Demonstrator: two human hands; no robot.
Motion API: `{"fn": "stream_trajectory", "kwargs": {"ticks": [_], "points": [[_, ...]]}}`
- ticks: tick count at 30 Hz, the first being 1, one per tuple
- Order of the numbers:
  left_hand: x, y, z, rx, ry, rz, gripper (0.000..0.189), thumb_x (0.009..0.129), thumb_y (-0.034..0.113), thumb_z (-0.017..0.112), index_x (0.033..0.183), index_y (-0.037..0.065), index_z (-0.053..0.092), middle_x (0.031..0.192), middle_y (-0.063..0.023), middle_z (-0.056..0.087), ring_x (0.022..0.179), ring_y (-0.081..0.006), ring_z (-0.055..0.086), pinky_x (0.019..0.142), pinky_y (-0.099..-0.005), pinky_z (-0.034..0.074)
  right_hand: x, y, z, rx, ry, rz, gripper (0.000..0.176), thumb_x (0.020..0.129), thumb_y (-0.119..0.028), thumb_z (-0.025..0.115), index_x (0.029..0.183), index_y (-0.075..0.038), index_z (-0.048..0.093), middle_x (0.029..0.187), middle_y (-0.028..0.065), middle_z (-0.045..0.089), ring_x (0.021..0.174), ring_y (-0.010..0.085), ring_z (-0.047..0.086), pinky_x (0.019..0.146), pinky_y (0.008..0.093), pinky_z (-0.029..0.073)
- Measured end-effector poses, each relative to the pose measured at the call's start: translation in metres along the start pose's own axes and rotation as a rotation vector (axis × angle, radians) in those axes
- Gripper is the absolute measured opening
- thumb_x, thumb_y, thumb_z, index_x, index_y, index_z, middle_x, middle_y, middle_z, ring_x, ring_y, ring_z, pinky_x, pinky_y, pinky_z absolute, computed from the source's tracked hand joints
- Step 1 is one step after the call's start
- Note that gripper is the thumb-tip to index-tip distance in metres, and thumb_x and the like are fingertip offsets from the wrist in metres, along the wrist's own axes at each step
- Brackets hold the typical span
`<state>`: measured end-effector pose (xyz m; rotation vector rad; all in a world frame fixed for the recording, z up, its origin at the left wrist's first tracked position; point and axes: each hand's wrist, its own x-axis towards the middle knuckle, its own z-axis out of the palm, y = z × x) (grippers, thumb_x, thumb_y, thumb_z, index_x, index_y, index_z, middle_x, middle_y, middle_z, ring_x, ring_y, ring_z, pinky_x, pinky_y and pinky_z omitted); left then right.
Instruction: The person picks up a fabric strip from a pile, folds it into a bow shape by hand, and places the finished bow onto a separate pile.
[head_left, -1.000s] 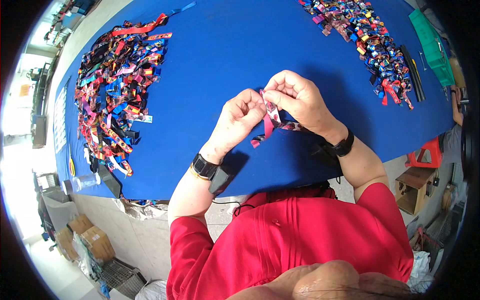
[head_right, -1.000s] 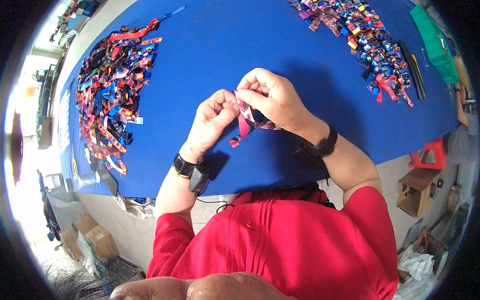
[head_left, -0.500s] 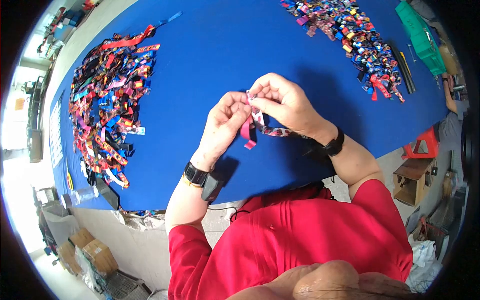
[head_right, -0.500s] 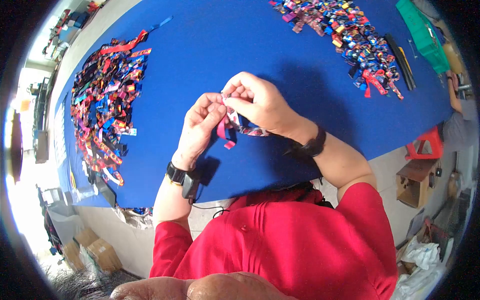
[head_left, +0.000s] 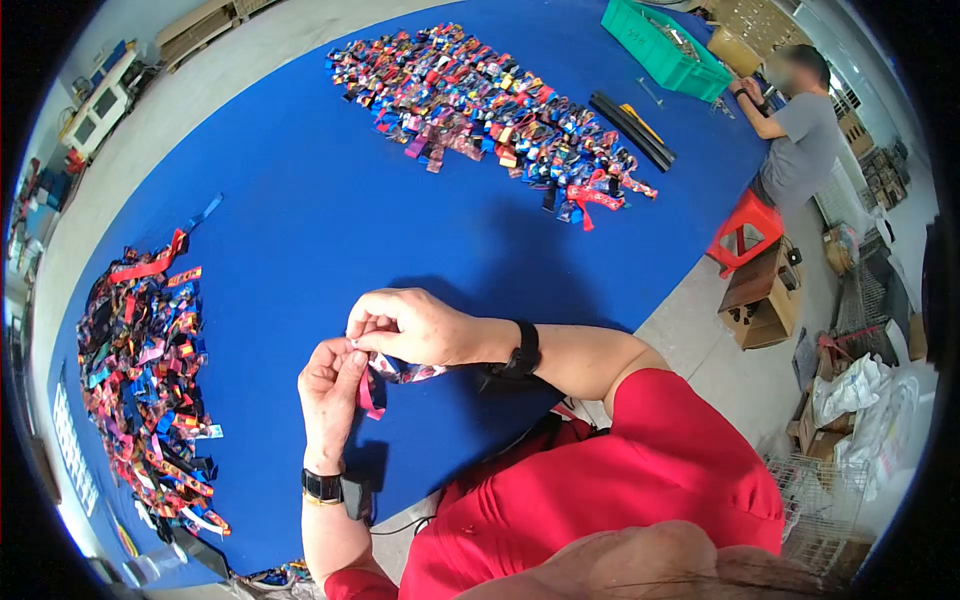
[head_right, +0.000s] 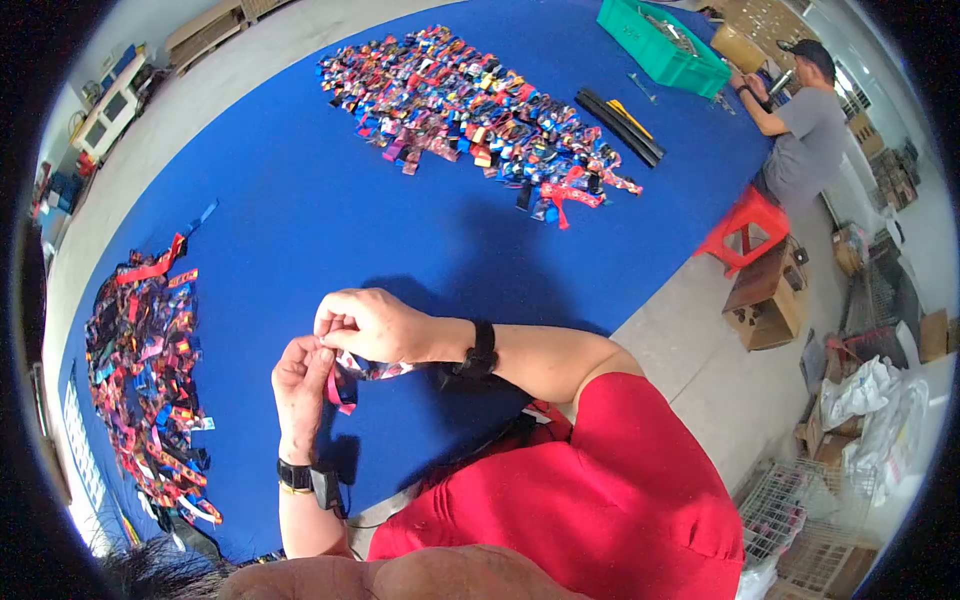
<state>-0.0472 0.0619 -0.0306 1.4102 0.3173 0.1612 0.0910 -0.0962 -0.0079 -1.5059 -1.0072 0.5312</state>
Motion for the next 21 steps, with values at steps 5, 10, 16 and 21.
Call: {"fn": "stream_trajectory", "kwargs": {"ticks": [5, 10, 16, 21], "points": [[0.001, -0.002, -0.001, -0.037, -0.037, 0.011, 0.010, 0.100, 0.010, 0.068, 0.107, 0.003, 0.065, 0.083, 0.0000, 0.070, 0.065, -0.0047, 0.060, 0.059, -0.0196, 0.048, -0.001, -0.007, -0.005, -0.099, -0.039, -0.066, 0.008, 0.091, -0.009, 0.068, 0.097, -0.003, 0.067, 0.093, 0.0140, 0.069, 0.087, 0.0285, 0.071, 0.076, 0.0388, 0.055], [0.000, 0.002, 0.002, 0.010, -0.015, 0.029, 0.007, 0.098, 0.006, 0.071, 0.102, 0.003, 0.065, 0.082, 0.0035, 0.066, 0.067, -0.0019, 0.055, 0.059, -0.0188, 0.044, 0.000, 0.007, 0.001, -0.139, -0.031, -0.168, 0.010, 0.093, -0.012, 0.066, 0.098, -0.004, 0.067, 0.094, 0.0145, 0.068, 0.090, 0.0316, 0.069, 0.079, 0.0411, 0.054], [-0.003, 0.008, 0.005, 0.054, 0.011, 0.026, 0.007, 0.099, 0.008, 0.071, 0.101, 0.004, 0.065, 0.080, 0.0053, 0.063, 0.066, -0.0004, 0.053, 0.058, -0.0178, 0.041, -0.003, -0.002, 0.000, -0.188, 0.054, -0.104, 0.019, 0.096, -0.019, 0.068, 0.105, -0.004, 0.065, 0.096, 0.0130, 0.067, 0.088, 0.0265, 0.068, 0.076, 0.0385, 0.055], [-0.002, 0.004, 0.003, 0.088, 0.008, 0.007, 0.005, 0.099, 0.006, 0.069, 0.101, 0.004, 0.065, 0.080, 0.0053, 0.063, 0.067, -0.0007, 0.053, 0.059, -0.0177, 0.042, -0.002, 0.005, -0.001, -0.223, 0.005, -0.100, 0.017, 0.095, -0.019, 0.069, 0.102, -0.004, 0.064, 0.092, 0.0113, 0.066, 0.084, 0.0243, 0.068, 0.074, 0.0364, 0.054]]}}
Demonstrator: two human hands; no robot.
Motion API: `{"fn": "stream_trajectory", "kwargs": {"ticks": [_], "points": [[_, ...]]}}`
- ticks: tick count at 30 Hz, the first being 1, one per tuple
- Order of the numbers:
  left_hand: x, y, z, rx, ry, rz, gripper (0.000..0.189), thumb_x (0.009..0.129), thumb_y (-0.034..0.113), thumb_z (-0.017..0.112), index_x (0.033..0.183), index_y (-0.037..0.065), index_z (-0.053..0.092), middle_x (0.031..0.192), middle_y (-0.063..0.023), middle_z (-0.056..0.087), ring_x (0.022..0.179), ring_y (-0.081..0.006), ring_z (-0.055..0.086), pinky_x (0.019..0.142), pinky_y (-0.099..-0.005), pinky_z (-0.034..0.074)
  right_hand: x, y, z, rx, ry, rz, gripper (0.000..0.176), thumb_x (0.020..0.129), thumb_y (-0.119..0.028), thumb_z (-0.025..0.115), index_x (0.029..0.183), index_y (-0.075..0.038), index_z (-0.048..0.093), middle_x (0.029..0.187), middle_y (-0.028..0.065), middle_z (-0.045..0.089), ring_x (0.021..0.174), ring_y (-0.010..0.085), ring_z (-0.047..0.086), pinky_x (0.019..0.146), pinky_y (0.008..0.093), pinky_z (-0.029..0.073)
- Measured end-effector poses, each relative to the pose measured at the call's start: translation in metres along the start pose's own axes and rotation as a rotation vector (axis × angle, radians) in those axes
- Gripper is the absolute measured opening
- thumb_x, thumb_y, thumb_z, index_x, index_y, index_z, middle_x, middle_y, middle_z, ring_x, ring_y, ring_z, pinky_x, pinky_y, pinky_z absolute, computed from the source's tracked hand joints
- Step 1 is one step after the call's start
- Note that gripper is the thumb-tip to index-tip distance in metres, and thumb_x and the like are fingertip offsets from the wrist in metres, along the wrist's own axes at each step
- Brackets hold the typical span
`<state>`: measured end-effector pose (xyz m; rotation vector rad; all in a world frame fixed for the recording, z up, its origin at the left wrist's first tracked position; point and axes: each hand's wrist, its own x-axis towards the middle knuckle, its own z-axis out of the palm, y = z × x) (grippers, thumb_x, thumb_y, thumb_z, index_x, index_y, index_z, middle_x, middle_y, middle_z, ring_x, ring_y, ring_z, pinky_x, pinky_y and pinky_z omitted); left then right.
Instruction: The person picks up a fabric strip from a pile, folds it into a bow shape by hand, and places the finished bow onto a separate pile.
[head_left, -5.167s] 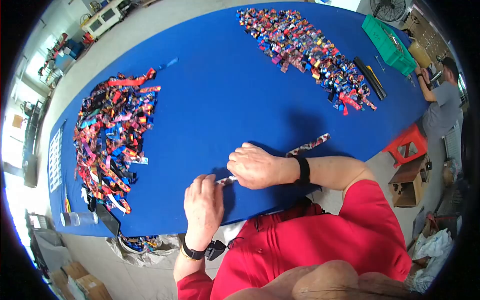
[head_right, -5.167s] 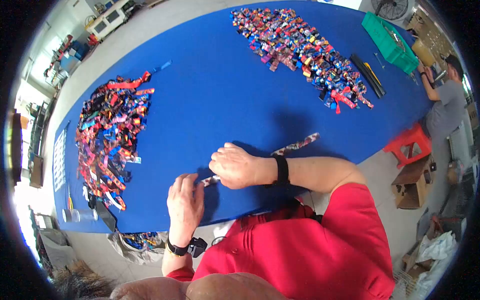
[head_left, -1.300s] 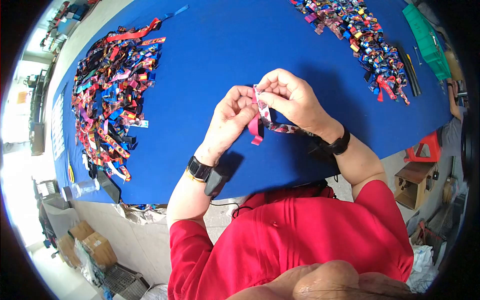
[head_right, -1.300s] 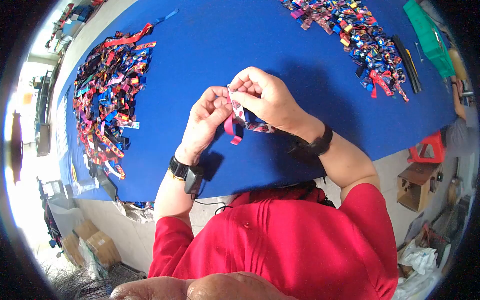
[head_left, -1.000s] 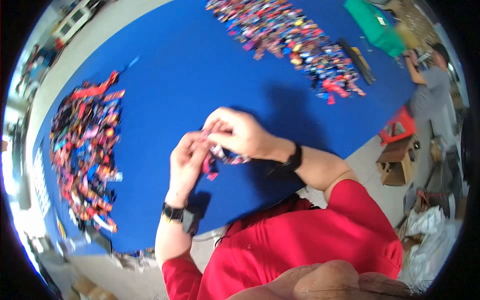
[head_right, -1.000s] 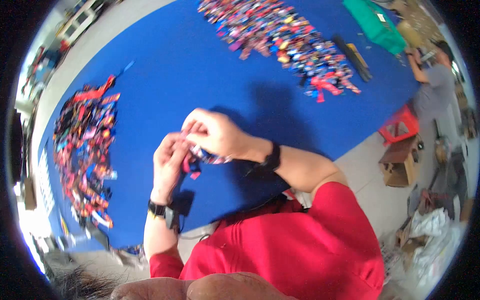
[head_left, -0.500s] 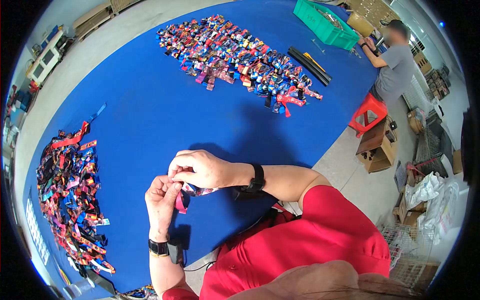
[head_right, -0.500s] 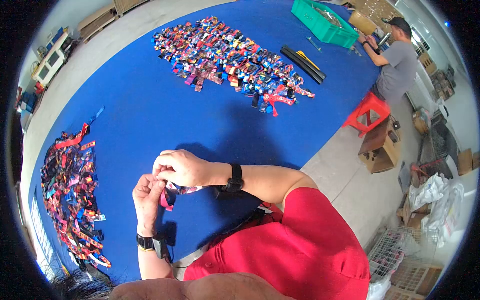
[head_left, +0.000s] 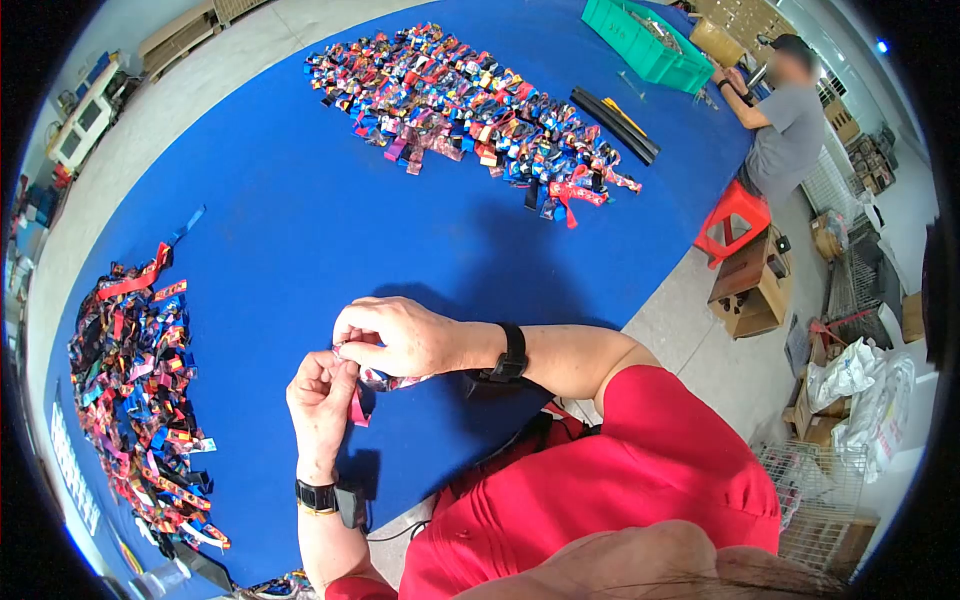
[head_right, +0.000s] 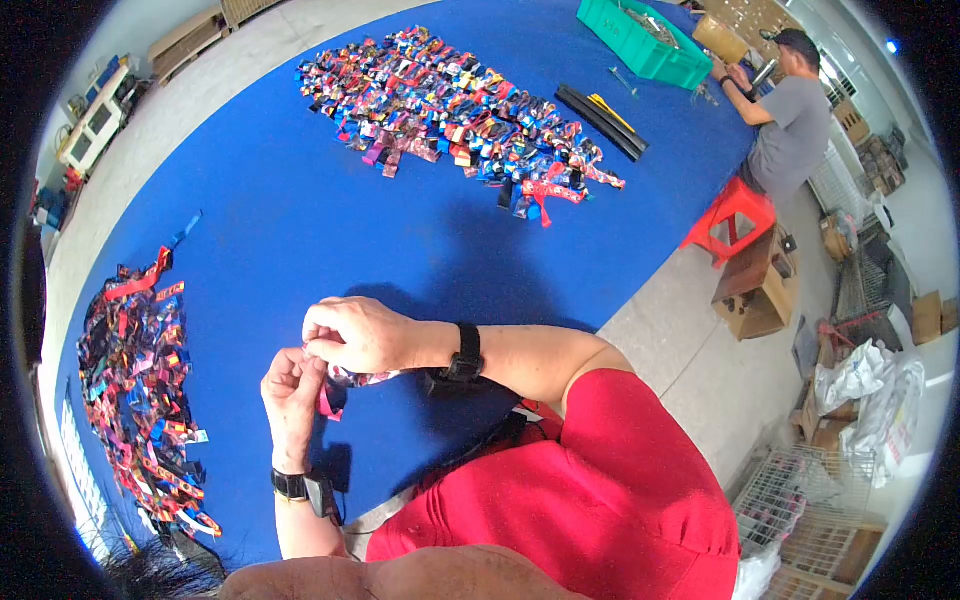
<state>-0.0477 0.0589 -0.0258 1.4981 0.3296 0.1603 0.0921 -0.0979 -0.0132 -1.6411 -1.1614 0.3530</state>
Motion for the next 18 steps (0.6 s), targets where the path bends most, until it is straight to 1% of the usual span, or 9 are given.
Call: {"fn": "stream_trajectory", "kwargs": {"ticks": [5, 8, 9, 11, 12, 13, 16, 17, 18], "points": [[0.001, -0.006, 0.002, -0.074, -0.039, -0.004, 0.005, 0.099, 0.004, 0.069, 0.099, 0.005, 0.064, 0.079, 0.0050, 0.063, 0.067, -0.0011, 0.053, 0.059, -0.0181, 0.041, 0.000, -0.001, 0.001, 0.042, 0.017, -0.018, 0.012, 0.095, -0.015, 0.067, 0.101, -0.004, 0.066, 0.089, 0.0108, 0.068, 0.079, 0.0229, 0.069, 0.070, 0.0356, 0.055], [-0.002, -0.003, 0.003, -0.002, -0.005, 0.022, 0.006, 0.100, 0.007, 0.068, 0.097, 0.005, 0.064, 0.079, 0.0043, 0.064, 0.066, -0.0012, 0.053, 0.057, -0.0188, 0.041, 0.000, -0.003, 0.002, 0.065, 0.057, -0.021, 0.011, 0.098, -0.012, 0.065, 0.104, -0.003, 0.066, 0.086, 0.0093, 0.070, 0.077, 0.0176, 0.070, 0.067, 0.0321, 0.055], [-0.003, 0.003, 0.003, 0.047, 0.035, 0.026, 0.006, 0.101, 0.008, 0.068, 0.097, 0.005, 0.063, 0.079, 0.0040, 0.064, 0.065, -0.0012, 0.053, 0.057, -0.0190, 0.041, -0.001, -0.008, 0.003, 0.337, 0.010, 0.166, 0.011, 0.102, -0.011, 0.062, 0.108, -0.002, 0.066, 0.085, 0.0066, 0.071, 0.078, 0.0118, 0.069, 0.065, 0.0281, 0.054], [-0.001, 0.010, 0.002, 0.019, 0.144, 0.018, 0.009, 0.102, 0.010, 0.066, 0.096, 0.005, 0.064, 0.078, 0.0020, 0.067, 0.061, -0.0021, 0.052, 0.051, -0.0201, 0.038, -0.001, -0.005, 0.005, 0.318, 0.032, 0.115, 0.013, 0.105, -0.012, 0.060, 0.113, -0.002, 0.064, 0.083, 0.0027, 0.068, 0.069, 0.0064, 0.063, 0.061, 0.0259, 0.052], [0.003, 0.004, -0.004, -0.019, 0.156, 0.017, 0.007, 0.102, 0.011, 0.066, 0.099, 0.005, 0.065, 0.081, 0.0008, 0.068, 0.061, -0.0021, 0.053, 0.051, -0.0198, 0.039, 0.001, -0.013, -0.004, 0.339, -0.079, 0.310, 0.016, 0.106, -0.013, 0.058, 0.116, -0.002, 0.063, 0.080, 0.0011, 0.065, 0.064, 0.0048, 0.059, 0.058, 0.0247, 0.049], [0.005, 0.006, -0.005, -0.094, 0.186, 0.024, 0.006, 0.102, 0.011, 0.066, 0.102, 0.005, 0.065, 0.084, 0.0001, 0.070, 0.061, -0.0021, 0.054, 0.051, -0.0192, 0.039, 0.001, -0.012, -0.002, 0.487, -0.123, 0.368, 0.019, 0.108, -0.016, 0.055, 0.119, -0.002, 0.062, 0.077, 0.0001, 0.062, 0.061, 0.0051, 0.056, 0.055, 0.0237, 0.047], [0.010, -0.003, -0.018, -0.193, 0.194, 0.032, 0.010, 0.104, 0.014, 0.064, 0.103, 0.004, 0.066, 0.088, -0.0016, 0.072, 0.062, -0.0023, 0.055, 0.051, -0.0186, 0.040, 0.003, -0.015, -0.005, 0.487, -0.296, 0.475, 0.027, 0.109, -0.020, 0.050, 0.129, -0.004, 0.060, 0.088, 0.0035, 0.065, 0.057, 0.0080, 0.057, 0.055, 0.0229, 0.048], [0.011, -0.003, -0.021, -0.214, 0.183, 0.044, 0.010, 0.104, 0.014, 0.063, 0.103, 0.005, 0.066, 0.088, -0.0018, 0.072, 0.061, -0.0023, 0.054, 0.052, -0.0187, 0.040, 0.006, -0.015, -0.007, 0.523, -0.358, 0.476, 0.027, 0.109, -0.017, 0.051, 0.129, -0.002, 0.059, 0.091, 0.0047, 0.065, 0.058, 0.0083, 0.057, 0.057, 0.0226, 0.048], [0.011, -0.003, -0.023, -0.242, 0.163, 0.057, 0.011, 0.105, 0.015, 0.063, 0.102, 0.005, 0.066, 0.088, -0.0020, 0.072, 0.061, -0.0023, 0.053, 0.052, -0.0188, 0.041, 0.004, -0.010, -0.002, 0.545, -0.311, 0.452, 0.026, 0.105, -0.015, 0.056, 0.126, 0.000, 0.058, 0.085, 0.0036, 0.065, 0.060, 0.0085, 0.058, 0.056, 0.0235, 0.047]]}}
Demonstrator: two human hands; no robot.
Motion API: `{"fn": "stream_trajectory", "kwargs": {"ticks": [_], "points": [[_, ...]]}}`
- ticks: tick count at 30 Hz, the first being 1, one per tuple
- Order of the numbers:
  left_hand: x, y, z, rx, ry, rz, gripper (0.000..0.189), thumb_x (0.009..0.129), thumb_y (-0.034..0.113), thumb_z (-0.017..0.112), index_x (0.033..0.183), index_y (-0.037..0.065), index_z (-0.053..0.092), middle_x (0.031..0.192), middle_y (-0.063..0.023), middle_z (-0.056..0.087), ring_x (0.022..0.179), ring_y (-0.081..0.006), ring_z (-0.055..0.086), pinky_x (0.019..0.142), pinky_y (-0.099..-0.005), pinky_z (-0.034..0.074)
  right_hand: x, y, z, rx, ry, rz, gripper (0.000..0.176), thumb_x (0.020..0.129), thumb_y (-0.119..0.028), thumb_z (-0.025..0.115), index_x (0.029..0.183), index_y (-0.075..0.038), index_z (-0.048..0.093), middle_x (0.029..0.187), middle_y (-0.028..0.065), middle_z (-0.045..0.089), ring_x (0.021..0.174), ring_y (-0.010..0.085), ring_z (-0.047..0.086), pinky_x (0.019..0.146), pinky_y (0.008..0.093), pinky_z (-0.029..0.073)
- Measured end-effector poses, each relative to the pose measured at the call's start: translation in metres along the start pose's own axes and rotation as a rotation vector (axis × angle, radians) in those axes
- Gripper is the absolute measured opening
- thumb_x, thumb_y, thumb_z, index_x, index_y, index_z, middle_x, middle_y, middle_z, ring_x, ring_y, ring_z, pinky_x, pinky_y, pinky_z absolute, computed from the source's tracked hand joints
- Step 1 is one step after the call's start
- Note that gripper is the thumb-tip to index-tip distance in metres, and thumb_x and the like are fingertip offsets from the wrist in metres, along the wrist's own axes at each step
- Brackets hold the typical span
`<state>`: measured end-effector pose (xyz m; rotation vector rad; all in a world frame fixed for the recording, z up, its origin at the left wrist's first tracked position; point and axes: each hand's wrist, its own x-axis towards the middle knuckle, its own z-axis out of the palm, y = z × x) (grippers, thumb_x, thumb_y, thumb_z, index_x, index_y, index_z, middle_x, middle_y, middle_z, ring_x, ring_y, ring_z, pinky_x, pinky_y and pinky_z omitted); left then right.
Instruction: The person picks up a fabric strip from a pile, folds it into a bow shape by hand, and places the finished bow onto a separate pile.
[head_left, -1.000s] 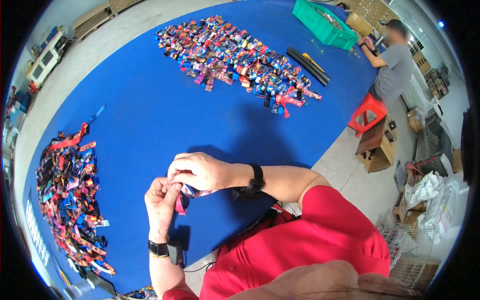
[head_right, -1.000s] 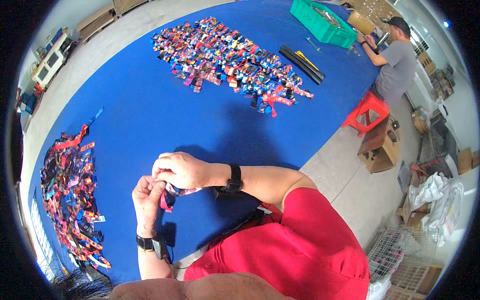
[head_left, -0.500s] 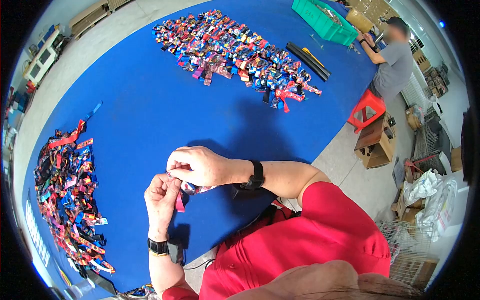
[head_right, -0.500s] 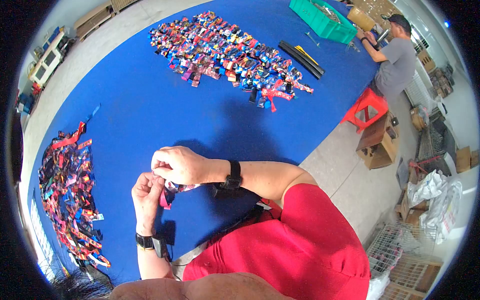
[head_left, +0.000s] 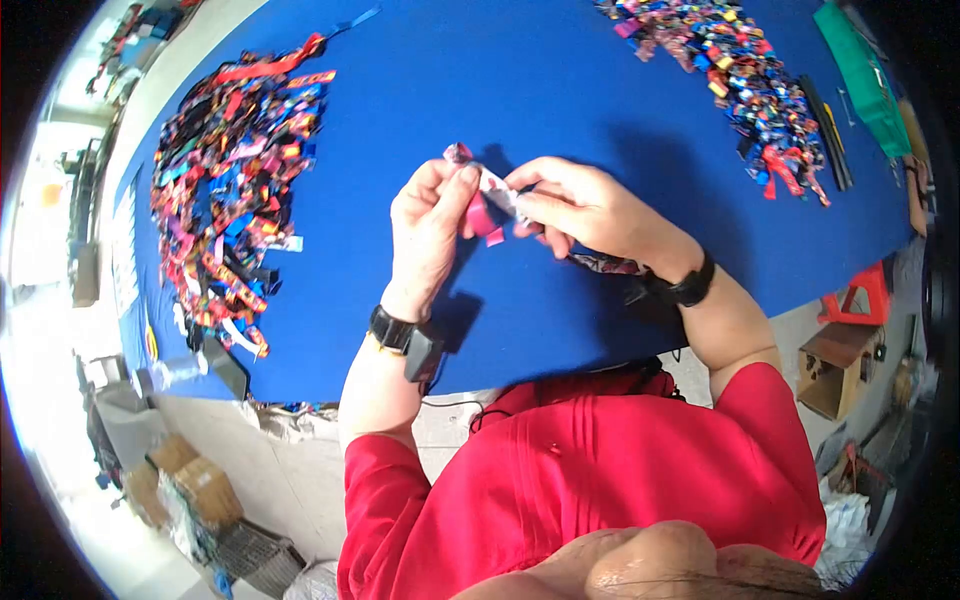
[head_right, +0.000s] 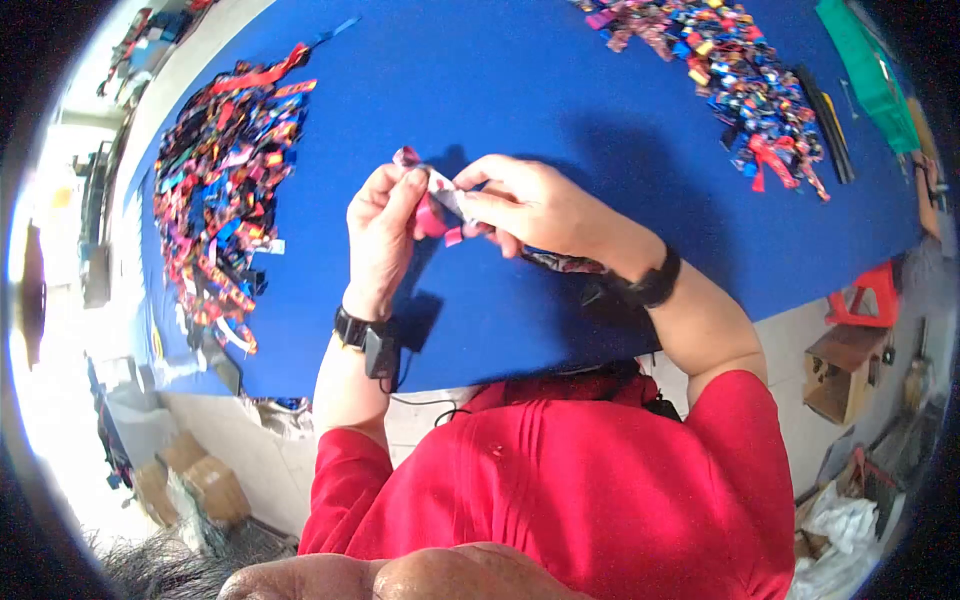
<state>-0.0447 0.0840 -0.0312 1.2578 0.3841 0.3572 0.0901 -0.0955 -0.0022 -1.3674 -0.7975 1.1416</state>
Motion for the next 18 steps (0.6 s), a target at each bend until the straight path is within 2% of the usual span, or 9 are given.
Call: {"fn": "stream_trajectory", "kwargs": {"ticks": [2, 6, 9, 12, 15, 18], "points": [[0.001, 0.001, -0.002, -0.076, -0.008, 0.033, 0.011, 0.105, 0.016, 0.063, 0.101, 0.005, 0.066, 0.088, -0.0023, 0.072, 0.061, -0.0024, 0.053, 0.053, -0.0191, 0.041, -0.001, -0.002, -0.002, -0.047, -0.002, -0.003, 0.033, 0.098, -0.008, 0.064, 0.130, 0.001, 0.056, 0.090, 0.0037, 0.067, 0.069, 0.0072, 0.059, 0.061, 0.0227, 0.047], [0.005, -0.005, -0.004, -0.154, 0.010, 0.066, 0.012, 0.105, 0.017, 0.063, 0.101, 0.006, 0.066, 0.091, -0.0028, 0.072, 0.068, -0.0035, 0.058, 0.061, -0.0196, 0.046, -0.001, 0.001, -0.008, -0.154, 0.070, -0.070, 0.036, 0.095, -0.002, 0.068, 0.129, 0.000, 0.057, 0.095, 0.0037, 0.066, 0.070, 0.0049, 0.058, 0.060, 0.0213, 0.047], [0.007, -0.009, -0.007, -0.163, 0.028, 0.109, 0.009, 0.106, 0.012, 0.058, 0.105, 0.007, 0.065, 0.101, -0.0061, 0.073, 0.079, -0.0097, 0.067, 0.073, -0.0264, 0.056, -0.001, -0.004, -0.007, -0.231, 0.151, -0.082, 0.034, 0.092, -0.001, 0.069, 0.124, 0.001, 0.059, 0.095, 0.0057, 0.068, 0.075, 0.0061, 0.061, 0.065, 0.0242, 0.049], [0.005, -0.004, -0.002, -0.197, 0.036, 0.143, 0.008, 0.106, 0.010, 0.056, 0.108, 0.007, 0.063, 0.116, -0.0130, 0.071, 0.086, -0.0139, 0.068, 0.081, -0.0317, 0.057, -0.001, -0.003, -0.008, -0.290, 0.226, -0.110, 0.030, 0.092, -0.002, 0.069, 0.121, 0.001, 0.061, 0.096, 0.0083, 0.069, 0.075, 0.0079, 0.062, 0.066, 0.0255, 0.050], [0.004, -0.001, -0.003, -0.240, -0.037, 0.136, 0.010, 0.106, 0.009, 0.053, 0.110, 0.008, 0.062, 0.126, -0.0186, 0.068, 0.088, -0.0150, 0.068, 0.083, -0.0324, 0.056, -0.002, -0.003, -0.008, -0.418, 0.309, -0.182, 0.026, 0.091, -0.003, 0.071, 0.116, 0.000, 0.065, 0.097, 0.0102, 0.069, 0.072, 0.0114, 0.063, 0.067, 0.0274, 0.051], [0.004, -0.001, -0.004, -0.268, -0.116, 0.134, 0.010, 0.107, 0.010, 0.052, 0.110, 0.009, 0.061, 0.127, -0.0213, 0.067, 0.087, -0.0159, 0.068, 0.082, -0.0321, 0.056, 0.001, 0.001, -0.010, -0.546, 0.373, -0.255, 0.020, 0.090, -0.005, 0.072, 0.110, -0.002, 0.068, 0.096, 0.0101, 0.067, 0.070, 0.0146, 0.063, 0.067, 0.0292, 0.052]]}}
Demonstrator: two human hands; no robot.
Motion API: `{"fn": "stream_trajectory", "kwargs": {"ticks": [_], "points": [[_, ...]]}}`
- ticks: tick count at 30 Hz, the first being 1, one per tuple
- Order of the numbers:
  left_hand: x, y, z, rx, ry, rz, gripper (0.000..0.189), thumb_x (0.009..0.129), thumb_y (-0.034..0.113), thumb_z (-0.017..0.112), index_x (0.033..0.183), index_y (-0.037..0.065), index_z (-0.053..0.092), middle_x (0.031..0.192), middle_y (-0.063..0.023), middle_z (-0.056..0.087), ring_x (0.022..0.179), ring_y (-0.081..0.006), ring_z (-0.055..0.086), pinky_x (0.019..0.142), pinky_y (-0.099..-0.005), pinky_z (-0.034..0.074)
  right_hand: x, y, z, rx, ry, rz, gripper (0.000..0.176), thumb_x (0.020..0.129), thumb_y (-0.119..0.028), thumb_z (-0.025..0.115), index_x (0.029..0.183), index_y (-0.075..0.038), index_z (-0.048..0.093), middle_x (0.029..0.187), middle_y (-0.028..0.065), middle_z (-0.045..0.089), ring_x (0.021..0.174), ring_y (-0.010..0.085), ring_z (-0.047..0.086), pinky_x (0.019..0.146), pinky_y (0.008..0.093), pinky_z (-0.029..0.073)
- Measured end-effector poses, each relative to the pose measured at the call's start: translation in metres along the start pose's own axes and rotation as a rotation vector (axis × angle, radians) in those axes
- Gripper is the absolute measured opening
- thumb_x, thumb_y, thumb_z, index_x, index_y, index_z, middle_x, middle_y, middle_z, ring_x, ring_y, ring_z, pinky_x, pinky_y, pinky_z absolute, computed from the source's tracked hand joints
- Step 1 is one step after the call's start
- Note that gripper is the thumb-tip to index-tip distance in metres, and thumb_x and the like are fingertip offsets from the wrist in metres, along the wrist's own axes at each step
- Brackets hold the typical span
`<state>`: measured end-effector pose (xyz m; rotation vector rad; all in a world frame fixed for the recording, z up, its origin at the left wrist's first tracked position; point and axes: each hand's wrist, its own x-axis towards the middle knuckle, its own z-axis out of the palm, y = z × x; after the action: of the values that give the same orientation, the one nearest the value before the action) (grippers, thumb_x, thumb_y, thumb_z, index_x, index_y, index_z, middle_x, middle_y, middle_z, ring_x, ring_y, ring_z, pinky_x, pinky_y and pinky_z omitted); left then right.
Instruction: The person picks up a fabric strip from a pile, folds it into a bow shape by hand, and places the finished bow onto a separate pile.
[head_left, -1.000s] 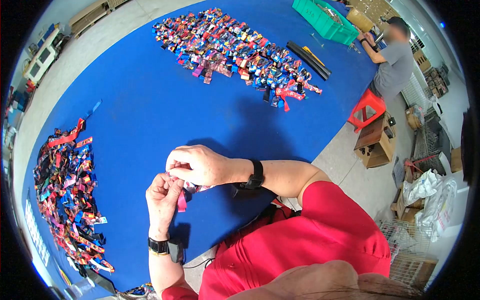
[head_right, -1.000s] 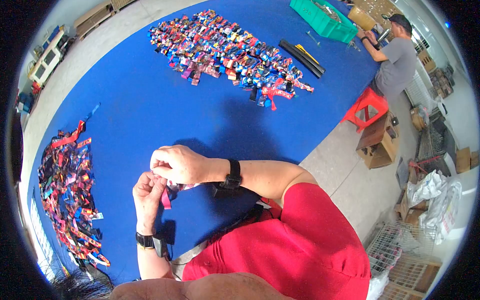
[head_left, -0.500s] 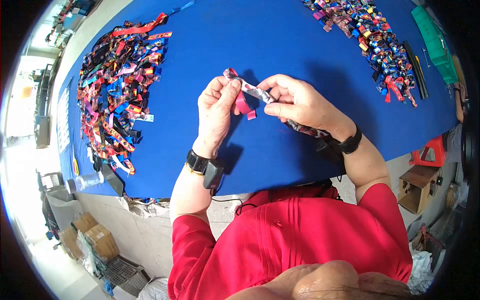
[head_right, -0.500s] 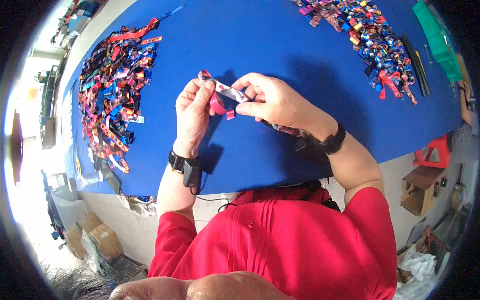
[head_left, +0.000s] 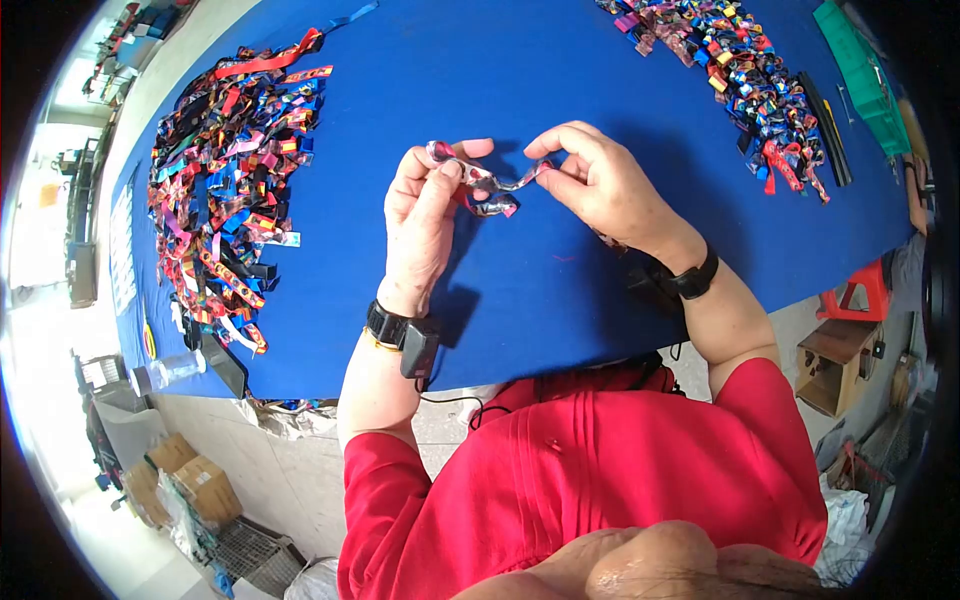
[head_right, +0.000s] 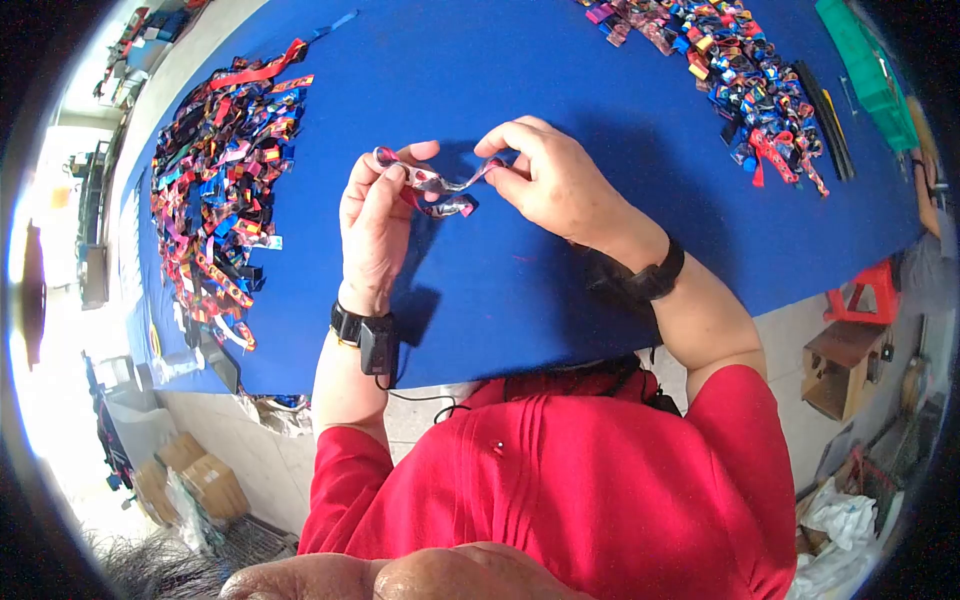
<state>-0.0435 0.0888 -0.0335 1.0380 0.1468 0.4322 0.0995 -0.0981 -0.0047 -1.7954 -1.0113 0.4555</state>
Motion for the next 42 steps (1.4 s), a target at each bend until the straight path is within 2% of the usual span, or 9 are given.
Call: {"fn": "stream_trajectory", "kwargs": {"ticks": [5, 11, 14, 20, 23, 29, 32, 37, 42], "points": [[0.000, 0.002, 0.002, 0.009, -0.063, -0.007, 0.006, 0.107, 0.012, 0.053, 0.109, 0.010, 0.059, 0.128, -0.0228, 0.067, 0.087, -0.0153, 0.068, 0.081, -0.0311, 0.056, 0.000, 0.007, -0.001, -0.054, 0.075, -0.075, 0.014, 0.092, -0.005, 0.071, 0.105, -0.005, 0.071, 0.091, 0.0086, 0.063, 0.074, 0.0150, 0.065, 0.068, 0.0299, 0.053], [-0.006, 0.005, 0.009, -0.013, -0.128, -0.052, 0.007, 0.106, 0.015, 0.054, 0.111, 0.013, 0.059, 0.126, -0.0240, 0.068, 0.093, -0.0220, 0.073, 0.083, -0.0344, 0.057, 0.006, 0.021, 0.006, 0.207, 0.153, -0.091, 0.018, 0.094, 0.001, 0.067, 0.112, -0.003, 0.068, 0.103, 0.0076, 0.068, 0.093, 0.0130, 0.070, 0.083, 0.0276, 0.057], [-0.006, 0.005, 0.006, -0.019, -0.177, -0.082, 0.005, 0.107, 0.015, 0.054, 0.110, 0.013, 0.057, 0.120, -0.0225, 0.070, 0.094, -0.0208, 0.072, 0.084, -0.0348, 0.058, 0.007, 0.020, 0.002, 0.430, 0.082, -0.060, 0.023, 0.095, 0.002, 0.067, 0.117, 0.000, 0.065, 0.109, 0.0071, 0.069, 0.099, 0.0133, 0.070, 0.091, 0.0278, 0.057], [-0.009, 0.007, 0.012, 0.092, -0.181, -0.138, 0.005, 0.107, 0.012, 0.052, 0.109, 0.012, 0.056, 0.107, -0.0161, 0.073, 0.098, -0.0189, 0.070, 0.087, -0.0340, 0.057, 0.005, 0.006, -0.005, 0.596, 0.003, 0.106, 0.025, 0.099, -0.002, 0.066, 0.123, 0.001, 0.064, 0.116, 0.0064, 0.069, 0.113, 0.0137, 0.065, 0.098, 0.0296, 0.054], [-0.009, 0.005, 0.010, 0.142, -0.216, -0.142, 0.005, 0.107, 0.011, 0.052, 0.109, 0.010, 0.056, 0.105, -0.0139, 0.072, 0.098, -0.0184, 0.069, 0.088, -0.0335, 0.056, 0.005, 0.008, -0.007, 0.603, -0.062, 0.164, 0.024, 0.100, -0.007, 0.066, 0.122, 0.001, 0.064, 0.113, 0.0054, 0.069, 0.109, 0.0137, 0.066, 0.098, 0.0301, 0.054], [-0.010, 0.006, 0.013, 0.178, -0.258, -0.183, 0.004, 0.107, 0.008, 0.052, 0.108, 0.006, 0.056, 0.103, -0.0108, 0.071, 0.098, -0.0170, 0.068, 0.088, -0.0330, 0.056, 0.005, 0.006, -0.004, 0.629, -0.194, 0.191, 0.016, 0.102, -0.014, 0.065, 0.110, 0.000, 0.068, 0.097, 0.0055, 0.072, 0.082, 0.0089, 0.067, 0.073, 0.0237, 0.056], [-0.010, 0.006, 0.014, 0.184, -0.252, -0.205, 0.004, 0.106, 0.007, 0.053, 0.108, 0.005, 0.056, 0.103, -0.0104, 0.071, 0.098, -0.0161, 0.067, 0.088, -0.0323, 0.056, 0.003, 0.003, -0.002, 0.602, -0.222, 0.195, 0.017, 0.104, -0.016, 0.062, 0.107, -0.001, 0.067, 0.091, 0.0044, 0.072, 0.075, 0.0070, 0.064, 0.064, 0.0219, 0.052], [-0.011, 0.003, 0.015, 0.293, -0.253, -0.201, 0.007, 0.107, 0.012, 0.051, 0.109, 0.008, 0.056, 0.104, -0.0122, 0.071, 0.096, -0.0180, 0.069, 0.087, -0.0328, 0.056, 0.002, 0.001, 0.001, 0.570, -0.230, 0.156, 0.016, 0.105, -0.015, 0.057, 0.108, -0.001, 0.066, 0.087, 0.0044, 0.072, 0.072, 0.0069, 0.063, 0.060, 0.0213, 0.049], [-0.010, 0.003, 0.014, 0.214, -0.223, -0.232, 0.007, 0.107, 0.009, 0.052, 0.111, 0.005, 0.057, 0.106, -0.0107, 0.071, 0.099, -0.0163, 0.069, 0.091, -0.0318, 0.056, 0.002, -0.002, 0.000, 0.541, -0.233, 0.141, 0.016, 0.105, -0.011, 0.054, 0.110, 0.000, 0.064, 0.089, 0.0059, 0.071, 0.074, 0.0090, 0.065, 0.063, 0.0223, 0.051]]}}
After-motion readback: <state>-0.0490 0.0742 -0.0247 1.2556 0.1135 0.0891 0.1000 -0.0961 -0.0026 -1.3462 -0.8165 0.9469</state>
